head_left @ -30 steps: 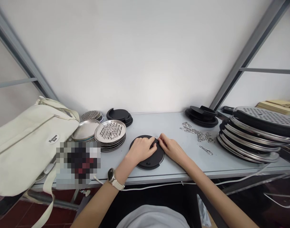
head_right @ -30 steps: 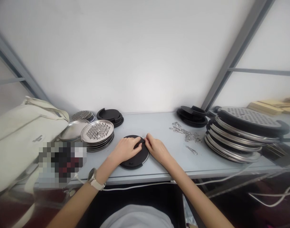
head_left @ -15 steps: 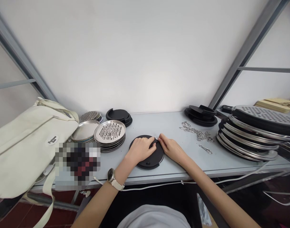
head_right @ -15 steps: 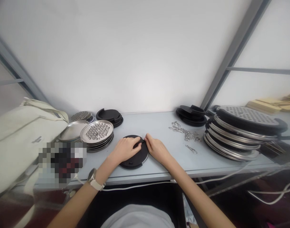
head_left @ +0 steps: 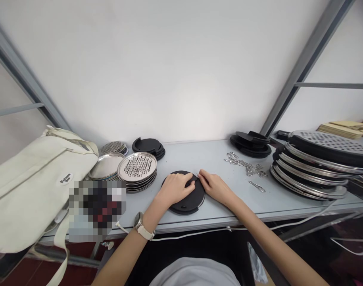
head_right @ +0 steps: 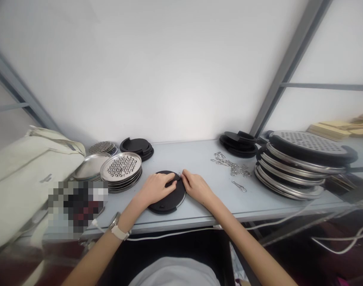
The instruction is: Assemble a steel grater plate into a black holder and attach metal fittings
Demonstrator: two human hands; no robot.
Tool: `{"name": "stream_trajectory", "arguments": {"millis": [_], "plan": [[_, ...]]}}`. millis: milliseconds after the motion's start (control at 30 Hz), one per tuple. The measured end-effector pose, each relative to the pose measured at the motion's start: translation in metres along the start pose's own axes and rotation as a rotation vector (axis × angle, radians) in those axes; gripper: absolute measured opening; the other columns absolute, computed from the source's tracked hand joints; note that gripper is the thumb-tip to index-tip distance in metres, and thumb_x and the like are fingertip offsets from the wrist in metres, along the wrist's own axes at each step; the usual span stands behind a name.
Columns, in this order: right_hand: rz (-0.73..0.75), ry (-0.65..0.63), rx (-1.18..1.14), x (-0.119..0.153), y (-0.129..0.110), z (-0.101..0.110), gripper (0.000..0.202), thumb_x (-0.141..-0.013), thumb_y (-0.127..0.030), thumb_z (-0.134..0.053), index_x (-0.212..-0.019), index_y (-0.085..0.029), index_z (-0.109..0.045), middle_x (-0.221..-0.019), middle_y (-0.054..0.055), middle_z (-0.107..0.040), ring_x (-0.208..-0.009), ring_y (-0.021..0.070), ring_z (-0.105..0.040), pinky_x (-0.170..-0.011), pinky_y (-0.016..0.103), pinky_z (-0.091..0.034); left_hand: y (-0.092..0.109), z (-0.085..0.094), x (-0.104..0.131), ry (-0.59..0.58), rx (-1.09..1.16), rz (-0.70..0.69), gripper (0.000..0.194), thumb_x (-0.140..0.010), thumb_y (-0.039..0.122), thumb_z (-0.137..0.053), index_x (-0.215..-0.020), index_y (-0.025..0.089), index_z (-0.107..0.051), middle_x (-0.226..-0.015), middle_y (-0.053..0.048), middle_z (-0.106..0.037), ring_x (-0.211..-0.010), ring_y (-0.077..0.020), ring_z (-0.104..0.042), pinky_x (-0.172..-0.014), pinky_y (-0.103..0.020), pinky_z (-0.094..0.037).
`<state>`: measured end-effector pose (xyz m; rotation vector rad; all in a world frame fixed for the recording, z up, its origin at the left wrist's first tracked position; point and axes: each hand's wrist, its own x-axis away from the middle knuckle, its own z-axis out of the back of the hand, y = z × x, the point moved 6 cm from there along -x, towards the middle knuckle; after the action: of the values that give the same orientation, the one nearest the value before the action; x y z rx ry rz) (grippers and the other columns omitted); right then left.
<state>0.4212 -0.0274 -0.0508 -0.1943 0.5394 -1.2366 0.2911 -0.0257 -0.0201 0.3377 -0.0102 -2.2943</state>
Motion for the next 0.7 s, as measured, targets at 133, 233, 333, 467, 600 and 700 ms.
{"name": "stream_trajectory", "arguments": {"millis": [133, 233, 333, 467, 600, 700], "plan": [[0.001, -0.016, 0.016, 0.0007, 0.0001, 0.0008, 0.022, -0.093, -0.027, -0.028, -0.076, -0.022, -0.042, -0.056, -0.002, -0.049, -0.049, 0.0130, -0.045, -0.052, 0.023, -0.026, -0.0008, -0.0009, -0.0001, -0.003, -0.006, 0.013, 0.025, -0.091, 0.038, -0.036, -0.082, 0.022, -0.054, -0.073, -0.001, -0.062, -0.066, -0.0179, -0.058, -0.056, -0.026, -0.032], [0.006, -0.029, 0.025, 0.0016, -0.0011, 0.0015, 0.023, -0.093, -0.027, -0.028, -0.076, -0.021, -0.042, -0.057, -0.002, -0.049, -0.050, 0.0130, -0.046, -0.052, 0.023, -0.026, -0.0014, -0.0010, 0.0001, -0.011, -0.005, 0.029, 0.026, -0.090, 0.039, -0.036, -0.083, 0.022, -0.054, -0.073, -0.002, -0.062, -0.067, -0.0181, -0.058, -0.058, -0.026, -0.034], [0.005, -0.036, 0.034, 0.0021, -0.0019, 0.0016, 0.024, -0.092, -0.027, -0.028, -0.076, -0.021, -0.043, -0.056, -0.002, -0.049, -0.049, 0.0131, -0.046, -0.052, 0.024, -0.026, -0.0008, 0.0005, 0.0003, -0.021, -0.004, 0.043, 0.025, -0.090, 0.039, -0.038, -0.083, 0.021, -0.053, -0.074, -0.003, -0.062, -0.068, -0.0187, -0.059, -0.058, -0.026, -0.036], [0.006, -0.028, 0.036, 0.0022, -0.0017, 0.0014, 0.023, -0.092, -0.026, -0.028, -0.076, -0.021, -0.045, -0.056, -0.002, -0.050, -0.049, 0.0128, -0.045, -0.052, 0.024, -0.026, 0.0028, 0.0044, 0.0009, -0.016, 0.020, 0.018, 0.022, -0.090, 0.037, -0.039, -0.101, 0.021, -0.050, -0.078, -0.003, -0.063, -0.072, -0.0197, -0.061, -0.062, -0.027, -0.040], [0.024, -0.032, 0.031, 0.0025, -0.0012, 0.0006, 0.022, -0.092, -0.026, -0.028, -0.079, -0.021, -0.045, -0.057, -0.002, -0.051, -0.049, 0.0127, -0.046, -0.052, 0.023, -0.026, 0.0068, 0.0058, 0.0014, 0.024, 0.073, -0.062, 0.033, -0.092, 0.031, -0.037, -0.124, 0.024, -0.038, -0.090, -0.003, -0.064, -0.080, -0.0199, -0.062, -0.069, -0.028, -0.043], [0.035, -0.035, 0.035, 0.0027, -0.0006, 0.0000, 0.020, -0.092, -0.025, -0.029, -0.083, -0.021, -0.046, -0.061, -0.001, -0.053, -0.052, 0.0131, -0.049, -0.053, 0.023, -0.026, 0.0068, 0.0025, 0.0011, 0.030, 0.080, -0.097, 0.037, -0.092, 0.029, -0.036, -0.129, 0.026, -0.036, -0.093, -0.003, -0.063, -0.084, -0.0194, -0.061, -0.073, -0.029, -0.044]]}}
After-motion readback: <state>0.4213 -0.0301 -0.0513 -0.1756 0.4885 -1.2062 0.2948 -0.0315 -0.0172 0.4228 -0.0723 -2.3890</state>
